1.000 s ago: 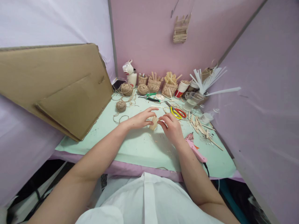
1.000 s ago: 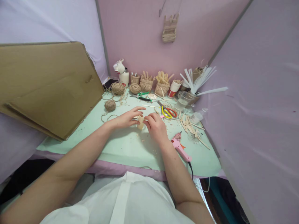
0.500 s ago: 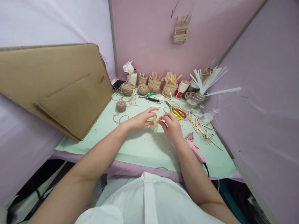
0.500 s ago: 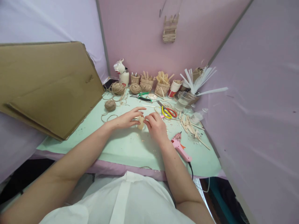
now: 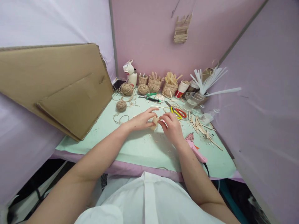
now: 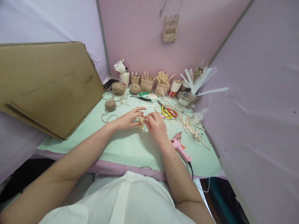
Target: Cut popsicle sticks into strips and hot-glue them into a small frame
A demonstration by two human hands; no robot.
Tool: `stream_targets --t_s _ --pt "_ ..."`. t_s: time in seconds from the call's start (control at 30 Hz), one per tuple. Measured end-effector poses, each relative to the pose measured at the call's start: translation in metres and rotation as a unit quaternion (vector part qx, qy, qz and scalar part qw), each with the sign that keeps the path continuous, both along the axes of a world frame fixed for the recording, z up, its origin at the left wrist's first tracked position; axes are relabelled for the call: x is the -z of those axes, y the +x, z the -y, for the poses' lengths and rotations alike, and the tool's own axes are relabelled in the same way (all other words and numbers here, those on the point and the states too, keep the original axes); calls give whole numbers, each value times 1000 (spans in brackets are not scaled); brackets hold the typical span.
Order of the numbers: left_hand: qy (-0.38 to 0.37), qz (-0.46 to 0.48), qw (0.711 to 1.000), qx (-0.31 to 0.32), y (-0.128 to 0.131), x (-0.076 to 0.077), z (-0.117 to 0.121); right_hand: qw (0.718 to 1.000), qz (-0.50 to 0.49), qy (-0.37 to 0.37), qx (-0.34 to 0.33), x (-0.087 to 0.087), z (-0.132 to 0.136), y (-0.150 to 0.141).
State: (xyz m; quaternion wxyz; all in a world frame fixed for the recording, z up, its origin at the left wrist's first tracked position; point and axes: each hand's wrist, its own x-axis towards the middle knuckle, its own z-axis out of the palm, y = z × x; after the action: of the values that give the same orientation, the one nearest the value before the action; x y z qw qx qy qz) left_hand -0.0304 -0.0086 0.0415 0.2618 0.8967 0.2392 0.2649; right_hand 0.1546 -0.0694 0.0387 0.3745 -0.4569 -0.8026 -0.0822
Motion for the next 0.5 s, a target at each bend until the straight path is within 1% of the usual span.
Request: stream_targets --t_s 0.33,0.4,0.5 --pt "-3 26 1000 13 1 1 -1 1000 -2 7 5 2 0 -1" --pt "-6 33 999 14 1 0 0 1000 -20 2 0 4 1 -1" --pt "-7 41 999 7 2 -1 0 997 -78 -8 11 9 2 0"
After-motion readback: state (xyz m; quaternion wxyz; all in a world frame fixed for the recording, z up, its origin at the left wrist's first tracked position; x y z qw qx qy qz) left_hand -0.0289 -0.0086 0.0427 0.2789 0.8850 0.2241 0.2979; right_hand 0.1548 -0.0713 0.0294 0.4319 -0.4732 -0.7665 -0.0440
